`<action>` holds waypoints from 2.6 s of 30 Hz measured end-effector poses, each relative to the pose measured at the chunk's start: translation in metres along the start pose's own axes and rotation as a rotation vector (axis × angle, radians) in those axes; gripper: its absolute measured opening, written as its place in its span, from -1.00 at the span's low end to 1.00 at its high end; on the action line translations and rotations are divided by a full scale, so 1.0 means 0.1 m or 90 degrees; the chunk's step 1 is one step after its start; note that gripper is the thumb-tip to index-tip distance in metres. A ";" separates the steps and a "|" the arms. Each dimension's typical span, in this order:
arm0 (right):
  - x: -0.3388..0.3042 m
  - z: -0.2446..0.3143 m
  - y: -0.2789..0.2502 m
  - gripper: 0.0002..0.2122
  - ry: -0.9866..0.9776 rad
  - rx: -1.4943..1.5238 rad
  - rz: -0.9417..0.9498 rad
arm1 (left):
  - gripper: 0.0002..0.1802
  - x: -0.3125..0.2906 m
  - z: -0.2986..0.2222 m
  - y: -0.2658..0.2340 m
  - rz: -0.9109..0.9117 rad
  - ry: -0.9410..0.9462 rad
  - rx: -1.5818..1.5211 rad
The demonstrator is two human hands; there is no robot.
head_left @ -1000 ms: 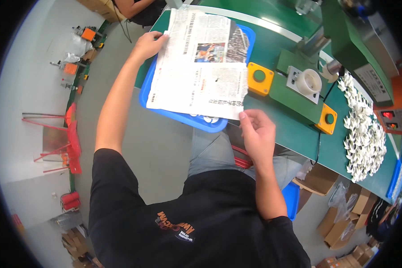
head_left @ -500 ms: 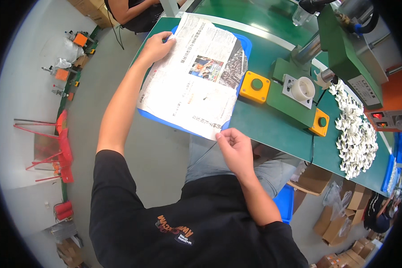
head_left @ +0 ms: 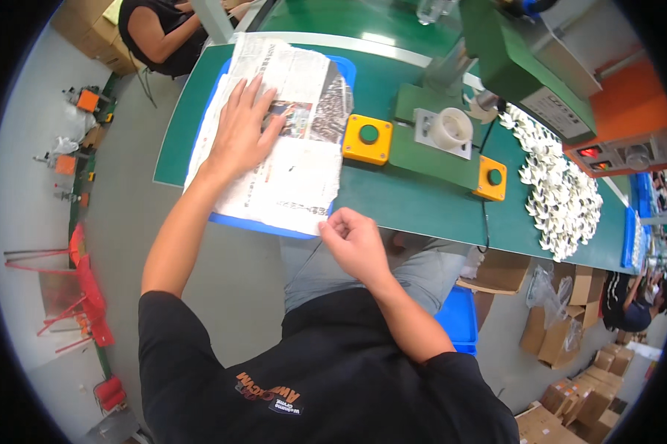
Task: Assemble small components using a press machine at a factory workstation.
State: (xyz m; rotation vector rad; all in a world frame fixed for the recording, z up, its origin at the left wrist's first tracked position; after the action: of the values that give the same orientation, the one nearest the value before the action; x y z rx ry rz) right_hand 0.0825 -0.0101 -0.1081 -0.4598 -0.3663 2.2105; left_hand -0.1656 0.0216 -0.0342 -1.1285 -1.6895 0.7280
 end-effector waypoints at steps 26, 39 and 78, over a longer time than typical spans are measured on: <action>-0.63 0.06 -0.97 -0.88 -0.232 -0.068 -0.228 | -0.39 -0.16 -0.52 -0.09 -0.035 -0.012 -0.021; -0.40 -0.17 -2.39 -0.50 -0.286 -0.628 -0.541 | -0.47 -0.16 -1.85 0.33 0.015 0.175 -0.105; 0.65 -0.33 -4.25 -0.55 -0.096 -0.466 -0.272 | -0.51 -0.29 -2.54 0.43 0.104 0.161 -0.436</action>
State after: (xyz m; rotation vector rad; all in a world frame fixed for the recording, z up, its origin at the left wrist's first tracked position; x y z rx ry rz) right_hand 0.3464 0.3052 0.0231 -0.5337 -1.2490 1.6444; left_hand 0.0884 0.0060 0.0141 -1.7605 -1.6787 0.0688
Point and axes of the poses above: each hand's wrist, its own x-axis towards the middle knuckle, its own y-axis out of the palm, z = x × y, the point moved 9 cm from there along x, towards the middle knuckle, and after that the axes turned 15 degrees about -x, right-handed, at the moved point
